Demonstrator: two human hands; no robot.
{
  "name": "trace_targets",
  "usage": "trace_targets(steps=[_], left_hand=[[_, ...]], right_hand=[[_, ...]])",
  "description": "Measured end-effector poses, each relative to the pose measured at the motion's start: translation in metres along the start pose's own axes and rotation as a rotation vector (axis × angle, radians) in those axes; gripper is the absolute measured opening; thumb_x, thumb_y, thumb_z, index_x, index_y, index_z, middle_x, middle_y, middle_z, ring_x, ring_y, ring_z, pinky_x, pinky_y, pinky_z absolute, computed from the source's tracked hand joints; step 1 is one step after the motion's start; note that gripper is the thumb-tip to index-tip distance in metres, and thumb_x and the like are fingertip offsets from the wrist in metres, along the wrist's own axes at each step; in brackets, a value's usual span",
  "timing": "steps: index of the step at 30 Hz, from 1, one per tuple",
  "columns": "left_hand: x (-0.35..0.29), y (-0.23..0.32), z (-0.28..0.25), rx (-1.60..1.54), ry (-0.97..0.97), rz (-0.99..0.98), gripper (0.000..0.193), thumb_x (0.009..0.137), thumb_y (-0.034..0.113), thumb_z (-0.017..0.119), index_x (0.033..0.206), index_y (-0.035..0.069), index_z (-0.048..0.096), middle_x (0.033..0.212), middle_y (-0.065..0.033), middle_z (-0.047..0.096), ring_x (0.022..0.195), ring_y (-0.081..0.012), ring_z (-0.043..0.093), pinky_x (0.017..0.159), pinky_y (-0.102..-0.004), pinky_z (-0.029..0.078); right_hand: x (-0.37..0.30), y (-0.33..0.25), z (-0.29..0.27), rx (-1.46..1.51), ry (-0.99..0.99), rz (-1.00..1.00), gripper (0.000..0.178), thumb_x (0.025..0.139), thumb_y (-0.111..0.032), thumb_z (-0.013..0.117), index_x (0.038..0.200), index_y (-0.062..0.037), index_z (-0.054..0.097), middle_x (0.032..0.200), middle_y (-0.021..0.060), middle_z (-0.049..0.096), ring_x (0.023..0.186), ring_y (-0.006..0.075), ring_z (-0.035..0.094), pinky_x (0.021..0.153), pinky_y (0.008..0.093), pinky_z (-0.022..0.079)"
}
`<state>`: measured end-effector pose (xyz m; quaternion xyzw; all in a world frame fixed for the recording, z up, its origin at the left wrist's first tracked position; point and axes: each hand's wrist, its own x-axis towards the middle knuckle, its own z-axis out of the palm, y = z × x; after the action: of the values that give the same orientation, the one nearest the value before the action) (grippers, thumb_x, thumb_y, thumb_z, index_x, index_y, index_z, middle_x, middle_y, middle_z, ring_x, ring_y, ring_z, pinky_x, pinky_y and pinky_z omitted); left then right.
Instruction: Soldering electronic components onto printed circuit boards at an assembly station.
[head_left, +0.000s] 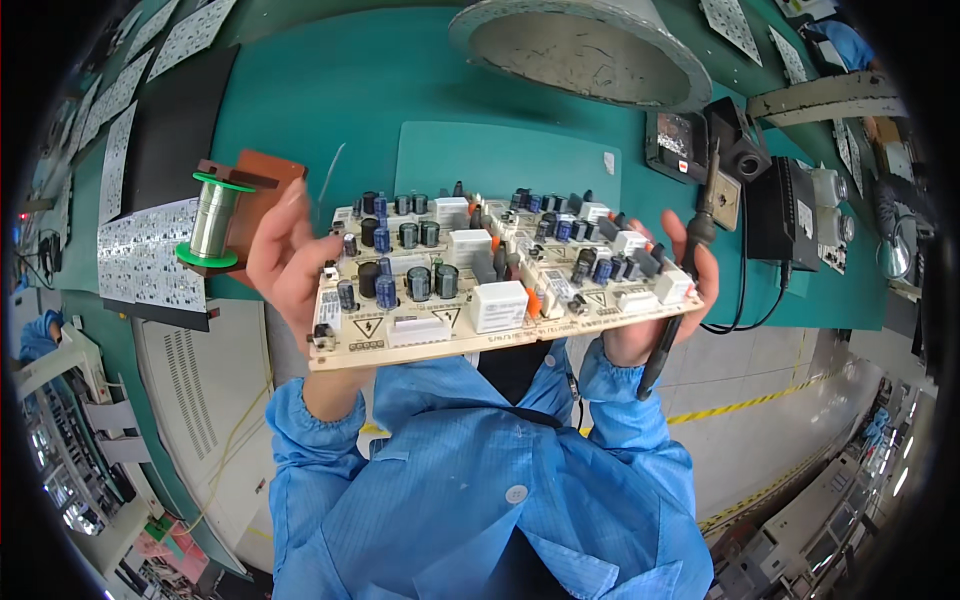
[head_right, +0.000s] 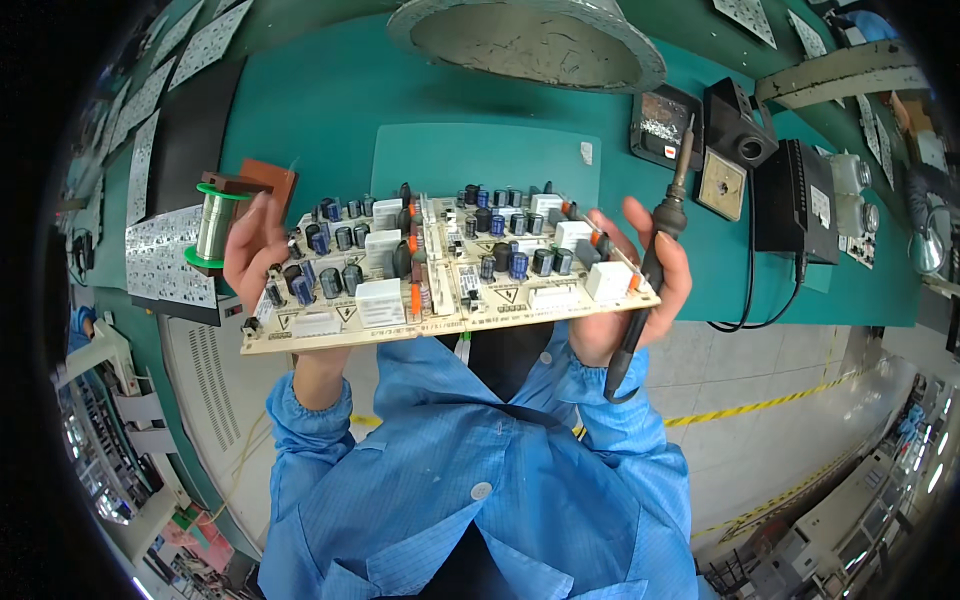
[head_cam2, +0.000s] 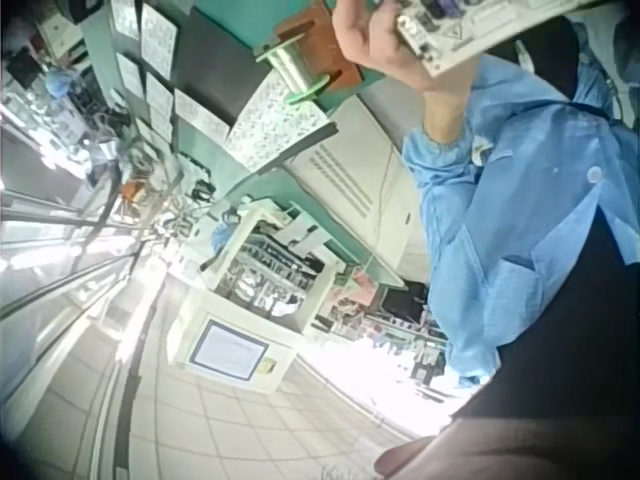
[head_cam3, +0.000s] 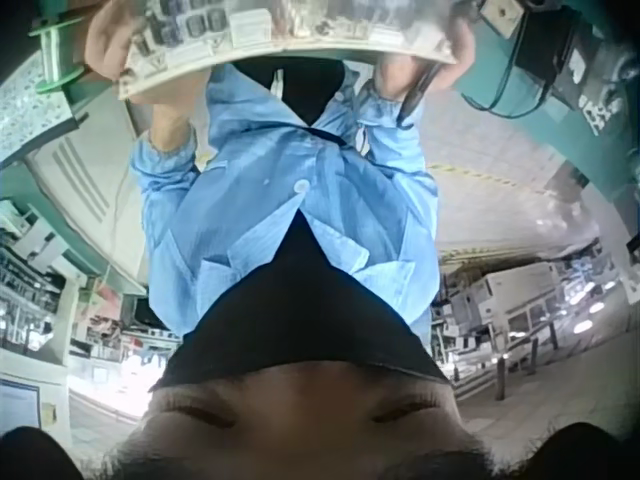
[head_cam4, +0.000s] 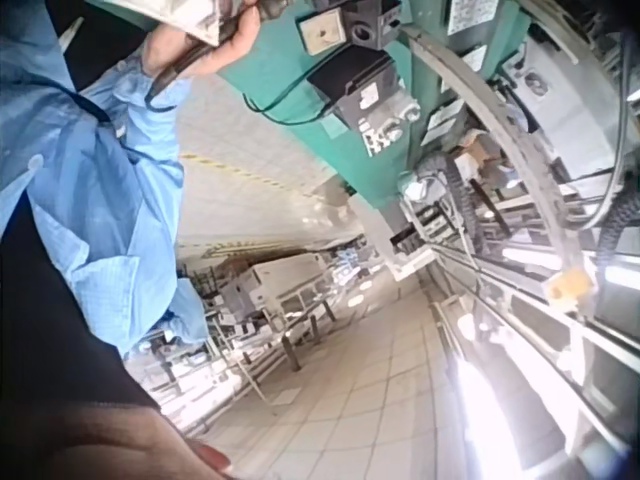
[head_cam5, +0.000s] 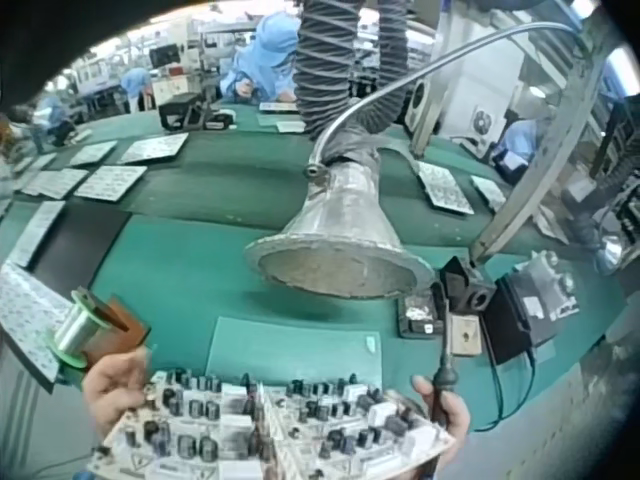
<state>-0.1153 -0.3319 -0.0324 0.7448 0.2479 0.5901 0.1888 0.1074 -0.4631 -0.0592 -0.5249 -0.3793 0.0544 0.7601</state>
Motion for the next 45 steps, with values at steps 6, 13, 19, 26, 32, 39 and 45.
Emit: trace_targets(steps=[6, 13, 19, 26, 32, 39, 45], left_hand=[[-0.010, 0.003, -0.014, 0.178, -0.135, 0.020, 0.037, 0.093, 0.024, 0.067, 0.118, 0.008, 0.045, 0.133, -0.0207, 0.043, 0.124, -0.0337, 0.051, 0.107, -0.0490, 0.045], [-0.008, 0.008, -0.013, 0.037, -0.206, 0.030, 0.035, 0.097, 0.022, 0.061, 0.123, 0.010, 0.043, 0.127, -0.0215, 0.052, 0.114, -0.0318, 0.060, 0.097, -0.0436, 0.054], [-0.002, 0.011, -0.014, 0.014, -0.244, 0.038, 0.038, 0.096, 0.020, 0.063, 0.126, 0.010, 0.043, 0.127, -0.0211, 0.052, 0.115, -0.0318, 0.059, 0.097, -0.0405, 0.054], [0.016, 0.027, -0.012, 0.252, -0.286, 0.062, 0.048, 0.089, 0.006, 0.067, 0.132, -0.001, 0.045, 0.130, -0.0211, 0.051, 0.117, -0.0310, 0.058, 0.098, -0.0385, 0.053], [0.030, 0.031, 0.003, 0.161, -0.234, 0.178, 0.060, 0.066, 0.021, 0.090, 0.109, -0.010, 0.061, 0.107, -0.0255, 0.065, 0.090, -0.0318, 0.066, 0.072, -0.0350, 0.056], [0.035, 0.038, 0.013, 0.098, -0.187, 0.189, 0.055, 0.063, 0.015, 0.088, 0.106, -0.009, 0.063, 0.097, -0.0205, 0.066, 0.082, -0.0290, 0.064, 0.067, -0.0342, 0.054], [0.040, 0.046, 0.019, 0.039, -0.180, 0.187, 0.052, 0.056, 0.006, 0.086, 0.103, -0.004, 0.065, 0.093, -0.0167, 0.065, 0.079, -0.0274, 0.063, 0.065, -0.0335, 0.053]], right_hand=[[-0.004, 0.000, -0.005, -0.033, -0.053, 0.011, 0.065, 0.084, 0.002, 0.070, 0.139, -0.0066, 0.035, 0.134, 0.0299, 0.050, 0.112, 0.0355, 0.063, 0.096, 0.0455, 0.053], [-0.008, -0.010, -0.021, -0.006, -0.033, -0.045, 0.068, 0.085, -0.019, 0.073, 0.141, -0.0096, 0.035, 0.135, 0.0296, 0.050, 0.123, 0.0382, 0.054, 0.100, 0.0528, 0.047], [0.013, -0.026, -0.034, -0.378, -0.297, -0.293, 0.061, 0.084, -0.026, 0.078, 0.133, -0.0101, 0.044, 0.124, 0.0286, 0.058, 0.110, 0.0379, 0.060, 0.092, 0.0479, 0.050], [0.021, -0.025, -0.035, -0.408, -0.350, -0.303, 0.041, 0.087, -0.020, 0.073, 0.120, -0.0073, 0.052, 0.106, 0.0255, 0.063, 0.093, 0.0343, 0.064, 0.078, 0.0420, 0.053], [0.011, -0.015, -0.038, -0.335, -0.250, -0.284, 0.036, 0.094, -0.027, 0.065, 0.120, -0.0068, 0.050, 0.110, 0.0267, 0.059, 0.093, 0.0302, 0.062, 0.076, 0.0386, 0.053], [0.009, -0.008, -0.044, -0.383, -0.234, -0.313, 0.032, 0.097, -0.025, 0.060, 0.121, -0.0062, 0.049, 0.112, 0.0275, 0.058, 0.093, 0.0288, 0.061, 0.076, 0.0380, 0.053], [0.004, -0.003, -0.046, -0.344, -0.152, -0.232, 0.026, 0.098, -0.019, 0.055, 0.120, -0.0076, 0.050, 0.113, 0.0277, 0.058, 0.093, 0.0276, 0.061, 0.076, 0.0382, 0.054]])
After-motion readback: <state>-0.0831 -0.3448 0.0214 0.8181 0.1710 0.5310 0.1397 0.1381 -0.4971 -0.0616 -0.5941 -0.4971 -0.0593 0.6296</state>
